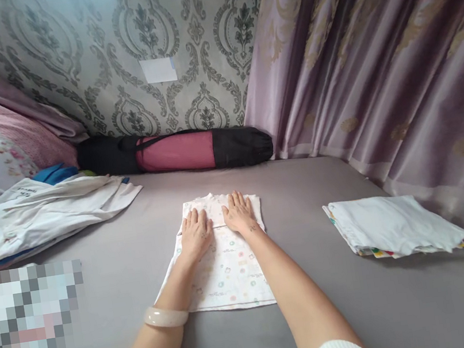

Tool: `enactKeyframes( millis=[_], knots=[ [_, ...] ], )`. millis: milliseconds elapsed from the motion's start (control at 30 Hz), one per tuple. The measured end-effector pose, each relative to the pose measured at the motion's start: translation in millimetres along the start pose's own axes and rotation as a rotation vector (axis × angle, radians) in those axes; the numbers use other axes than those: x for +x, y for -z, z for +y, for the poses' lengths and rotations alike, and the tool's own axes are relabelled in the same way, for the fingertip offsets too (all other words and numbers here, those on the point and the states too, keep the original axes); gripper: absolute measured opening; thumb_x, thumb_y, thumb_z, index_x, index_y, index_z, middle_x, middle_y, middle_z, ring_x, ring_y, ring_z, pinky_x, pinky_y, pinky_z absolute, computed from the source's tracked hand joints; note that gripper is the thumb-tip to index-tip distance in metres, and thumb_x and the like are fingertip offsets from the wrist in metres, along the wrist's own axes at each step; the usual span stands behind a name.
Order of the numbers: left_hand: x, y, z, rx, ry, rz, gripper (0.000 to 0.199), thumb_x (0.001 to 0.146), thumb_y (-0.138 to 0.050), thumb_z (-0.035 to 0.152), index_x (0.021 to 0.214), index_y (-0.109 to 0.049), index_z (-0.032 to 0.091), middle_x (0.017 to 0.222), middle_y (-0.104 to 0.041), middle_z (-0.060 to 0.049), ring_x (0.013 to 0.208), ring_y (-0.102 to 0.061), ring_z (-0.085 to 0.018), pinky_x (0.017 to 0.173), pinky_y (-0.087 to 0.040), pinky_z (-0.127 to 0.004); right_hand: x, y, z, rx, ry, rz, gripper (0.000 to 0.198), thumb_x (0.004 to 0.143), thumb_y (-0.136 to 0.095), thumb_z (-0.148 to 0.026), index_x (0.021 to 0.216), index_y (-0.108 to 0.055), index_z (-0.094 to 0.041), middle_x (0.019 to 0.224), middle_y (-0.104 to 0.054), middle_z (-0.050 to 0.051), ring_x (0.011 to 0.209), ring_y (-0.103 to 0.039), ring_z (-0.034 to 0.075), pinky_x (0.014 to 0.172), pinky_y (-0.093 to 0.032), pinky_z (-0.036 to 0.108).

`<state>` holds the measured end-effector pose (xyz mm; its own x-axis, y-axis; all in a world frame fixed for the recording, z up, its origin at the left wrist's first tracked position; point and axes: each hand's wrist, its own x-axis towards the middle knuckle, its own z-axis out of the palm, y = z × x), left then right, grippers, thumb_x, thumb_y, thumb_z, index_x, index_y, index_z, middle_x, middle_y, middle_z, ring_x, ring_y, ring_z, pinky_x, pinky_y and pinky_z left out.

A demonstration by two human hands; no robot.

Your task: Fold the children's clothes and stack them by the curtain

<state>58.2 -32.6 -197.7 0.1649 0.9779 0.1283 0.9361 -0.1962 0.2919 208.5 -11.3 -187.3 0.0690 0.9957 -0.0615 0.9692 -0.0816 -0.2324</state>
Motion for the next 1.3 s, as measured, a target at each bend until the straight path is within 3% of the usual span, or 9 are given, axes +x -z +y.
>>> enactKeyframes(
  millis=[133, 333, 533, 833, 1000, 1133, 1300],
  knots=[
    [3.1, -6.5, -3.2, -0.016, 0.006, 0.064, 0.044, 0.095, -0.034, 0.025, 0.135, -0.047, 0.012, 0.149, -0.042, -0.019, 0.14, -0.036, -0.03, 0.113, -0.029, -0.047, -0.6, -1.0, -11.8, -0.016, 0.017, 0.047, 0.063, 0.099, -0.021, -0.038, 0.153, -0.021, -0.005, 0.161, -0.014, 0.015, 0.149, -0.006, 0.025, 0.118, 0.0, 0.047],
    [7.5, -12.4, -10.0, -0.047, -0.01, 0.127, 0.046, 0.094, -0.034, 0.019, 0.137, -0.045, 0.008, 0.145, -0.046, -0.022, 0.138, -0.04, -0.029, 0.111, -0.032, -0.045, -1.7, -2.8, -48.3, 0.008, 0.194, 0.054, 0.06, 0.099, -0.02, -0.036, 0.153, -0.024, -0.009, 0.161, -0.017, 0.01, 0.149, -0.009, 0.021, 0.119, 0.002, 0.044],
    [7.7, -0.5, -14.9, -0.053, 0.093, 0.059, 0.048, 0.094, -0.029, 0.017, 0.137, -0.044, 0.003, 0.148, -0.042, -0.023, 0.139, -0.037, -0.03, 0.111, -0.033, -0.041, 10.1, -8.9, -60.2, 0.047, 0.216, 0.004, 0.061, 0.099, -0.019, -0.038, 0.152, -0.026, -0.008, 0.16, -0.021, 0.011, 0.149, -0.011, 0.02, 0.119, 0.0, 0.042],
    [4.4, 13.4, -19.3, -0.116, 0.175, 0.009, 0.053, 0.081, -0.043, 0.011, 0.134, -0.048, 0.012, 0.149, -0.044, -0.014, 0.138, -0.035, -0.035, 0.109, -0.032, -0.047, 14.4, -13.3, -58.8, 0.064, 0.194, -0.014, 0.062, 0.099, -0.017, -0.039, 0.152, -0.026, -0.007, 0.16, -0.02, 0.012, 0.149, -0.011, 0.021, 0.12, -0.003, 0.043],
    [11.9, 27.8, -24.9, -0.407, 0.357, 0.141, 0.044, 0.087, -0.034, 0.012, 0.126, -0.056, 0.014, 0.127, -0.064, -0.014, 0.124, -0.054, -0.027, 0.104, -0.038, -0.041, 11.1, -11.4, -71.3, 0.072, 0.222, -0.029, 0.062, 0.099, -0.018, -0.039, 0.152, -0.026, -0.008, 0.16, -0.018, 0.01, 0.149, -0.009, 0.021, 0.12, -0.002, 0.044],
    [14.6, 35.1, -32.9, -0.623, 0.5, 0.311, 0.042, 0.085, -0.037, 0.011, 0.121, -0.058, 0.016, 0.121, -0.067, -0.011, 0.118, -0.058, -0.023, 0.103, -0.041, -0.035, 7.4, -10.8, -92.9, 0.094, 0.307, -0.047, 0.061, 0.099, -0.017, -0.039, 0.152, -0.025, -0.009, 0.161, -0.017, 0.009, 0.149, -0.009, 0.02, 0.12, -0.001, 0.045],
    [14.3, 38.6, -35.9, -0.744, 0.566, 0.37, 0.04, 0.084, -0.038, 0.011, 0.119, -0.058, 0.016, 0.118, -0.067, -0.011, 0.115, -0.059, -0.023, 0.102, -0.043, -0.036, 2.2, -9.8, -111.6, 0.04, 0.37, -0.091, 0.059, 0.1, -0.019, -0.032, 0.152, -0.024, -0.006, 0.161, -0.017, 0.01, 0.149, -0.008, 0.021, 0.12, -0.004, 0.044]
  ],
)
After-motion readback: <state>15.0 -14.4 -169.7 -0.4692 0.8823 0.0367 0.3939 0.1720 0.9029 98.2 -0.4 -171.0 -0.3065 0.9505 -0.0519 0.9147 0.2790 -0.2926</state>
